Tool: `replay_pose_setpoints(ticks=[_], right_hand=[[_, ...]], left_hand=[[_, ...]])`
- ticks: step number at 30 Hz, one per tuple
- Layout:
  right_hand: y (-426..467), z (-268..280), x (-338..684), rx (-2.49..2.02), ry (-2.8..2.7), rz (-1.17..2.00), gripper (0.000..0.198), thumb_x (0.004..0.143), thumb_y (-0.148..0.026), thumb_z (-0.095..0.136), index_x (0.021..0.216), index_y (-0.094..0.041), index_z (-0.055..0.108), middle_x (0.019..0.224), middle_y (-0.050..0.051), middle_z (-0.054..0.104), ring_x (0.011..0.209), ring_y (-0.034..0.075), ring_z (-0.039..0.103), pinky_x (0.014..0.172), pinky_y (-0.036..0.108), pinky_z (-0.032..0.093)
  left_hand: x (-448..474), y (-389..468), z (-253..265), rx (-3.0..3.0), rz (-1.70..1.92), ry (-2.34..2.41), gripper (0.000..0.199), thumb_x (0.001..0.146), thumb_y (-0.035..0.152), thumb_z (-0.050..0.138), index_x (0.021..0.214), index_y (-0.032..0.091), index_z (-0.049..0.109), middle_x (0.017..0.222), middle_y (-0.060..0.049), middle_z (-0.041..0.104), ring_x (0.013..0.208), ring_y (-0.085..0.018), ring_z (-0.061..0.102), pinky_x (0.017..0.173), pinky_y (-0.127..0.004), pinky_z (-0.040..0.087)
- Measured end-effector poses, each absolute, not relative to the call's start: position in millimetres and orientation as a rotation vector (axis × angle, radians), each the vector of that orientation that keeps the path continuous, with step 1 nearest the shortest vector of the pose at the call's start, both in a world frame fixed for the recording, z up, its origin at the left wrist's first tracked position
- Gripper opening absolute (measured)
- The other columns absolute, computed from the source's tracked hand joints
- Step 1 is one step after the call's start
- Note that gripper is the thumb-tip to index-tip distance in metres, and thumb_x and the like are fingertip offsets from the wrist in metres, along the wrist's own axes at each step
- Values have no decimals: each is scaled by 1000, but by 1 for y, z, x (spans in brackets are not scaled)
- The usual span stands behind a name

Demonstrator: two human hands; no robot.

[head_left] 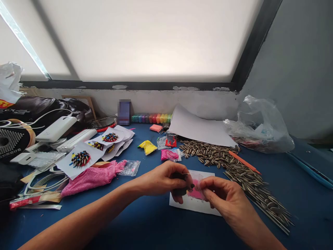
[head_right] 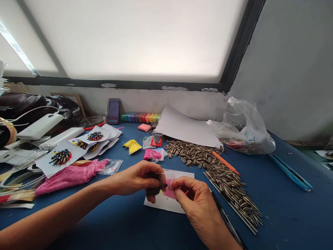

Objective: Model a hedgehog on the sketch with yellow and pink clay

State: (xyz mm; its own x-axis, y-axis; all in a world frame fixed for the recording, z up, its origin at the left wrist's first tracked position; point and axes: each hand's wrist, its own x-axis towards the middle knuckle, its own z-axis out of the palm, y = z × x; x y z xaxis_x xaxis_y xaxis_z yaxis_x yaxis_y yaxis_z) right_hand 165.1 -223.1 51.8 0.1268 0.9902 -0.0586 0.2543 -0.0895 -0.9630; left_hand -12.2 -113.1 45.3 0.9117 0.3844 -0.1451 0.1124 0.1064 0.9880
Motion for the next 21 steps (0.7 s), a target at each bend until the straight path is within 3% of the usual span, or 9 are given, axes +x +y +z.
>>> replay_pose_setpoints(ticks=[5, 12, 16, 21], right_hand=[[-224, 49, 164, -1499, -1341, 973, 21, 79, -37, 60, 66, -22, 67, 71, 1, 67, 73, 18, 60, 70, 28, 48], [-224, 44, 167, -1521, -1277, 1075, 28, 79, -48, 66, 86, -24, 76, 90, 4, 74, 87, 23, 64, 81, 34, 49], [-222, 44, 166, -1451, -1293, 1138, 29, 80, -49, 67, 88, -24, 78, 86, 4, 73, 83, 22, 63, 78, 32, 49], [-223, 39, 165, -1444, -1306, 1146, 28, 83, -48, 66, 92, -24, 78, 89, 4, 72, 85, 21, 62, 79, 32, 48]], left_hand=[[-12, -114, 44, 1486, 189, 394, 24, 86, 35, 65, 91, 11, 62, 65, 1, 59, 53, -8, 60, 54, -19, 50], [-13, -115, 47, 1482, 193, 436, 21, 84, 29, 67, 91, 11, 61, 77, -1, 61, 56, -7, 60, 56, -19, 50], [-11, -116, 47, 1465, 206, 447, 23, 83, 29, 67, 96, 12, 58, 81, -2, 62, 55, -7, 60, 54, -19, 49], [-9, -119, 50, 1460, 240, 468, 36, 86, 42, 64, 105, 13, 54, 80, -3, 63, 50, -7, 57, 47, -18, 46]])
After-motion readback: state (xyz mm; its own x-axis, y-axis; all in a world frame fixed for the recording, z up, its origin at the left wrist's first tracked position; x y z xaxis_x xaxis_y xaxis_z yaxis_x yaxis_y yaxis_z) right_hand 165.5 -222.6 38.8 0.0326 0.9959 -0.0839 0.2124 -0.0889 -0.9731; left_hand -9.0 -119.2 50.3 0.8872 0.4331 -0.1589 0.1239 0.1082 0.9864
